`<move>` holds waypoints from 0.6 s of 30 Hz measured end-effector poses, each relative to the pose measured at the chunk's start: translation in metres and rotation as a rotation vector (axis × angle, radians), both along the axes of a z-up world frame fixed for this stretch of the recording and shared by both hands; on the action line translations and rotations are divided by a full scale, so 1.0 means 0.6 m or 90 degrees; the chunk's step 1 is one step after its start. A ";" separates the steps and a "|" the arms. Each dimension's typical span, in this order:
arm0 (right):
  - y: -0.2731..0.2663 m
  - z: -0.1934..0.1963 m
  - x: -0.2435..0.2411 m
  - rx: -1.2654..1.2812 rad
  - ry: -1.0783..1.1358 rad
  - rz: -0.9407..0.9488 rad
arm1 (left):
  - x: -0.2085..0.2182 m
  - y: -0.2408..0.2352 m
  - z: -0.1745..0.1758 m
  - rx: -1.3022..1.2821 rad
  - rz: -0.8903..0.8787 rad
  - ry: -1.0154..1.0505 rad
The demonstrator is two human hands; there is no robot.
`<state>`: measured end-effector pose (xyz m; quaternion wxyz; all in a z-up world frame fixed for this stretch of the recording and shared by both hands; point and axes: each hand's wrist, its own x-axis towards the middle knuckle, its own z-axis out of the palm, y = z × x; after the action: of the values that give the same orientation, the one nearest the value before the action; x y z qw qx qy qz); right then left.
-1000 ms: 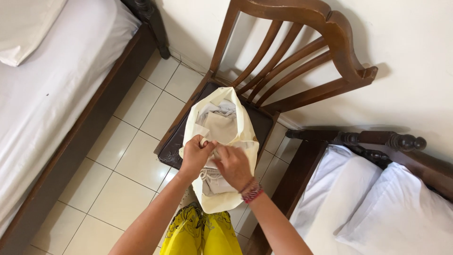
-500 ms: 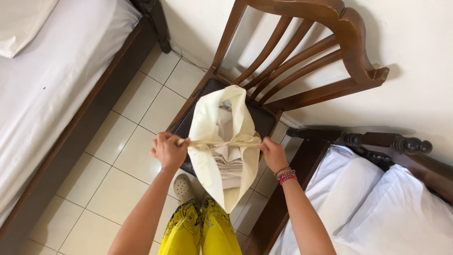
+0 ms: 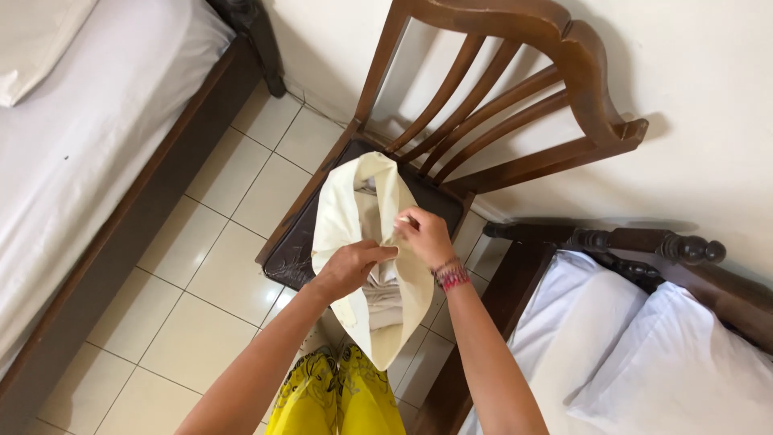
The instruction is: Tidying a hotel room by folding a bed runner, packing laundry into a bag, and organizing makeup products in a desk drawer.
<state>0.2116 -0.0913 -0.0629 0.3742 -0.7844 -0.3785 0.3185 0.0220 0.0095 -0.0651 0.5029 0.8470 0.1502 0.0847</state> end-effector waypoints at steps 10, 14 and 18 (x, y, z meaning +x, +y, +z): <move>0.012 0.088 -0.082 0.139 -0.090 0.213 | 0.023 0.016 -0.113 -0.421 0.156 0.177; -0.022 0.006 -0.083 0.112 -0.374 0.237 | 0.020 0.020 -0.096 -0.438 0.177 0.219; -0.041 -0.027 -0.061 -0.019 -0.400 0.232 | 0.007 0.028 -0.115 -0.365 0.139 0.152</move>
<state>0.1753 -0.1156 -0.0793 0.1652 -0.7688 -0.6042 0.1290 0.0263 0.0260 -0.1339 0.6877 0.6536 0.3161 -0.0076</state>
